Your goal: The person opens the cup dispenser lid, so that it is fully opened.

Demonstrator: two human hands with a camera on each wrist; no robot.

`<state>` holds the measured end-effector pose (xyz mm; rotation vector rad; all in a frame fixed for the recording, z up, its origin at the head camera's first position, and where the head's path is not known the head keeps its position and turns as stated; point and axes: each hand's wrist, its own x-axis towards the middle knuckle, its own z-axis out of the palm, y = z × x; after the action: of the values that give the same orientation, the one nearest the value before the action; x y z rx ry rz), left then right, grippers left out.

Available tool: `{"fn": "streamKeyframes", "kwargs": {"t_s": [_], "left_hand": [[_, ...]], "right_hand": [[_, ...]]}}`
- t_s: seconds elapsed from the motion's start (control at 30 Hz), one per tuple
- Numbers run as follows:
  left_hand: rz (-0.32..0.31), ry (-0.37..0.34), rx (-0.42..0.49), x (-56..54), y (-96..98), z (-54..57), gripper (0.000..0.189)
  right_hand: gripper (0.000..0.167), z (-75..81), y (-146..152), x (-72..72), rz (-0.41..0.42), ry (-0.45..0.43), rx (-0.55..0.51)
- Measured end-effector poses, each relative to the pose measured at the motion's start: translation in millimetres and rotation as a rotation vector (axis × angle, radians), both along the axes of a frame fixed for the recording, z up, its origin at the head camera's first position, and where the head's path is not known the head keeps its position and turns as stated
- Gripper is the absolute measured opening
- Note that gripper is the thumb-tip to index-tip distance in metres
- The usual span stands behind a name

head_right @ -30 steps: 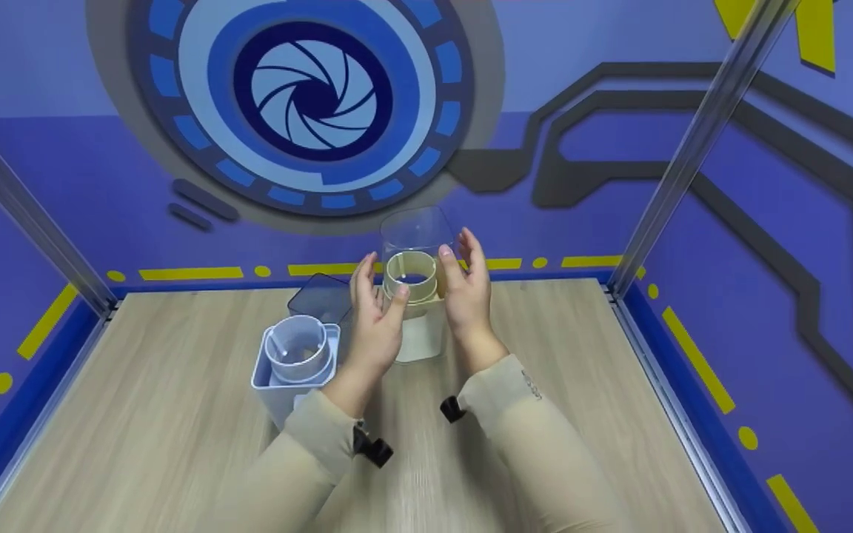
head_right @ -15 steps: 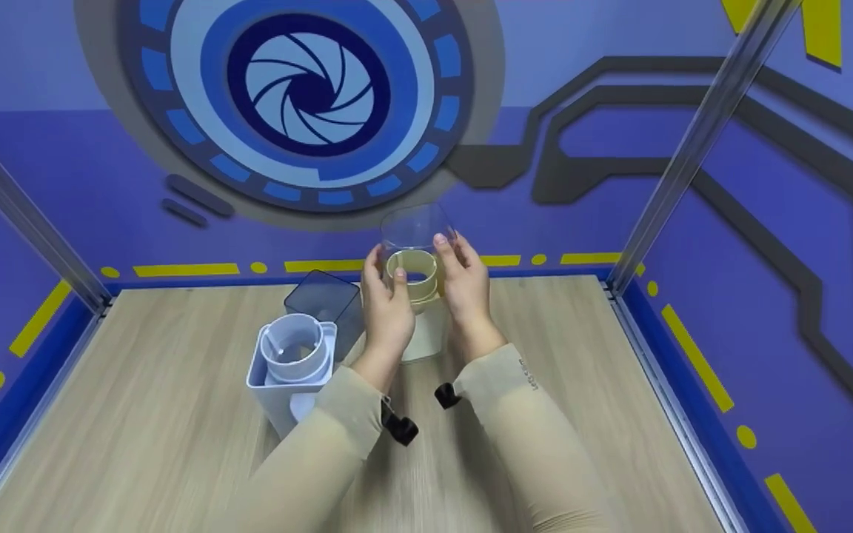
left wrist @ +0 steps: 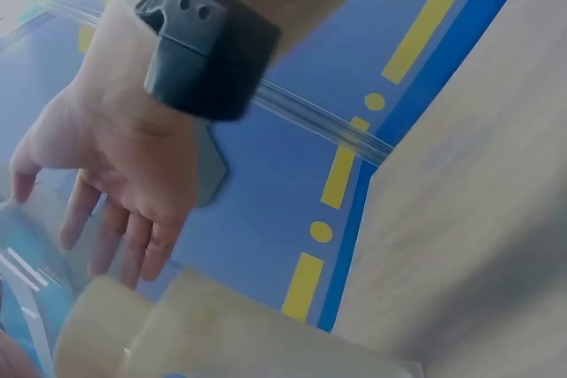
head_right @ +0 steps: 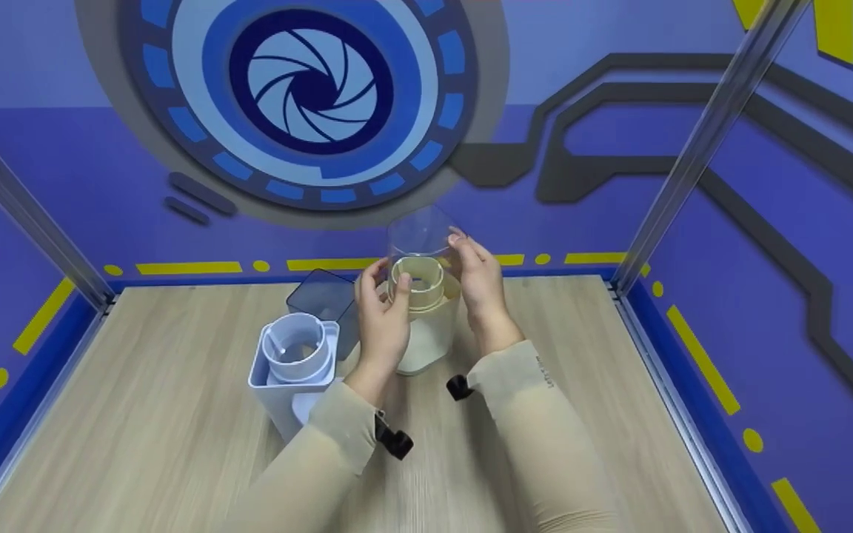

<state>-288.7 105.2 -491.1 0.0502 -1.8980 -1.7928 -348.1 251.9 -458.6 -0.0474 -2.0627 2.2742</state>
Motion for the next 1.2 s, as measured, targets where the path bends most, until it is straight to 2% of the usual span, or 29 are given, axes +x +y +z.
{"fn": "streamKeyframes", "kwargs": {"t_s": [0.17, 0.3, 0.47, 0.6, 0.73, 0.9, 1.1, 1.2], "left_hand": [[-0.067, -0.080, 0.062, 7.8, -2.0, -20.3, 0.052], [-0.103, -0.080, 0.101, 13.5, -4.2, -30.5, 0.052], [-0.173, -0.068, 0.106, 16.3, -6.4, -33.6, 0.055], [-0.247, -0.064, 0.116, 18.5, -8.3, -34.5, 0.061], [-0.360, -0.065, 0.147, 19.6, -9.7, -36.5, 0.075], [-0.486, -0.095, 0.132, 18.3, -11.1, -37.5, 0.091], [-0.562, -0.087, 0.100, 14.6, -12.0, -42.2, 0.089], [-0.570, -0.096, 0.094, 14.1, -13.2, -43.9, 0.089]], "right_hand": [[0.060, -0.7, 7, -1.9, 0.063, -0.001, -0.032], [0.056, -2.8, 7, -2.4, 0.107, 0.029, -0.048], [0.052, -3.7, 12, -4.1, 0.153, 0.053, -0.045], [0.056, -4.7, 18, -5.5, 0.207, 0.029, -0.070], [0.058, -5.6, 23, -6.8, 0.262, 0.013, -0.136], [0.058, -5.9, 26, -9.0, 0.320, 0.019, -0.147], [0.059, -6.1, 27, -8.7, 0.335, 0.026, -0.138], [0.059, -5.4, 25, -7.6, 0.320, 0.028, -0.145]]}}
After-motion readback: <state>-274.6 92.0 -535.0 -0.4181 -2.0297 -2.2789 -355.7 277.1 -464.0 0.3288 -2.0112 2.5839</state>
